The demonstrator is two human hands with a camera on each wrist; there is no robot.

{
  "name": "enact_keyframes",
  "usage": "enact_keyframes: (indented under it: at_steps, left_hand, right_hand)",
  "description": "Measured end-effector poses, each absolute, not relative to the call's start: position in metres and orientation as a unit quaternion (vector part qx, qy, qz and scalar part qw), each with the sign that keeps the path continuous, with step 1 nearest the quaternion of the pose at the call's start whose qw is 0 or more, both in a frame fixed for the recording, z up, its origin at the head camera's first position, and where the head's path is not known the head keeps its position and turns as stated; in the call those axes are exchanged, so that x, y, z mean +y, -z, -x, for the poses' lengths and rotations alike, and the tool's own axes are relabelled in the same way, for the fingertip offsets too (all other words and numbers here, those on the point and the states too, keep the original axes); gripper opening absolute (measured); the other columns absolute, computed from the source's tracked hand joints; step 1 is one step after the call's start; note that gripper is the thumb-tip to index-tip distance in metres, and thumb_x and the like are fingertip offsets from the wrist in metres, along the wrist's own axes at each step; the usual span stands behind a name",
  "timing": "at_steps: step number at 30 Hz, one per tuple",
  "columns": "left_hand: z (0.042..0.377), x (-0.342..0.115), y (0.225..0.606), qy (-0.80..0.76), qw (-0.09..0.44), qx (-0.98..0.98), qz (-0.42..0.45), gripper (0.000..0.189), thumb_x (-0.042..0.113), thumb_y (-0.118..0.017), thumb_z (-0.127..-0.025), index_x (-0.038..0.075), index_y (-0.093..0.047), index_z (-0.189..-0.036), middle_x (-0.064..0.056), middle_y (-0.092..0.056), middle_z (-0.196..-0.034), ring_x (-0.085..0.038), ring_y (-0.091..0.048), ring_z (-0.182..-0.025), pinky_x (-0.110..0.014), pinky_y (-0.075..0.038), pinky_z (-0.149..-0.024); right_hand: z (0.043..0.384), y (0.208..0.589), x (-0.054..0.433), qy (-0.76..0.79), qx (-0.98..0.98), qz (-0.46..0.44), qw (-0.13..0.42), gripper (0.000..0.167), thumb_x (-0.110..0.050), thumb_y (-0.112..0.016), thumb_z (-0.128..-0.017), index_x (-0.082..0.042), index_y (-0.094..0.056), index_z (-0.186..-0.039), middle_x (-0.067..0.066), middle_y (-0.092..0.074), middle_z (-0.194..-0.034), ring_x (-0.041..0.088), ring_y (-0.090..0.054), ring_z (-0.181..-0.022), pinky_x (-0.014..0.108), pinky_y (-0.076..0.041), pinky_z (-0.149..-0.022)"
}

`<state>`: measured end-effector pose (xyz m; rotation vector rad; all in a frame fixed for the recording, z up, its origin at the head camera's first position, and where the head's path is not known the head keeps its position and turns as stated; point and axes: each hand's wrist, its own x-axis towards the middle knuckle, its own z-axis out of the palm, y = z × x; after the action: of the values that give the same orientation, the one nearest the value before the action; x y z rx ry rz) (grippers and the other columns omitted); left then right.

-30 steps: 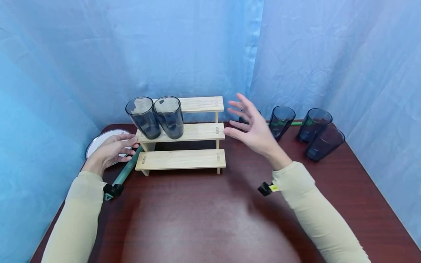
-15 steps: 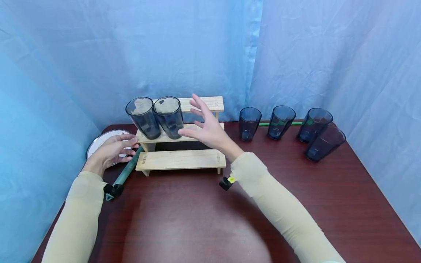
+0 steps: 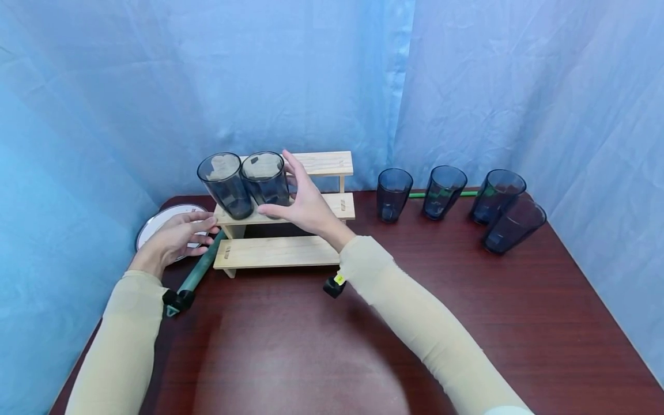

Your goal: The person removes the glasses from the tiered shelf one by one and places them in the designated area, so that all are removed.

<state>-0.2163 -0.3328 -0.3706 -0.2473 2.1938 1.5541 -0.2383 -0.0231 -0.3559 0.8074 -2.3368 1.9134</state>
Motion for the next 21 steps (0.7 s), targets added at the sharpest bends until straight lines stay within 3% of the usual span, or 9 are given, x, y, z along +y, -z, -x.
enact_keyframes:
  at_steps: [10,21]
  left_hand:
    - [0.2176,-0.3298,0.3722,-0.566,0.219,0.790,0.084,0.074,0.043,-0.058,-0.103,0.003,-0.027,-0.158,-0.008,-0.059,-0.122,-0.013,-0.063,-0.087,-0.024,-0.057,-0.074]
    - [0.2153,-0.3309,0.3690,-0.557,0.218,0.797,0.080,0.073,0.044,-0.057,-0.104,0.003,-0.028,-0.157,-0.010,-0.058,-0.124,-0.017,-0.064,-0.092,-0.024,-0.057,-0.075]
  right_hand:
    - [0.2422,0.3646,-0.0300,-0.598,-0.775,-0.205,0.015,0.096,-0.041,-0.084,-0.084,-0.021,-0.028,-0.159,0.003,-0.042,-0.151,0.016,-0.049,-0.130,0.038,-0.046,-0.104]
    - [0.2411,0.3647,-0.0309,-0.594,-0.775,-0.216,0.018,0.094,-0.043,-0.083,-0.085,-0.021,-0.029,-0.158,0.003,-0.041,-0.152,0.017,-0.048,-0.132,0.034,-0.045,-0.105]
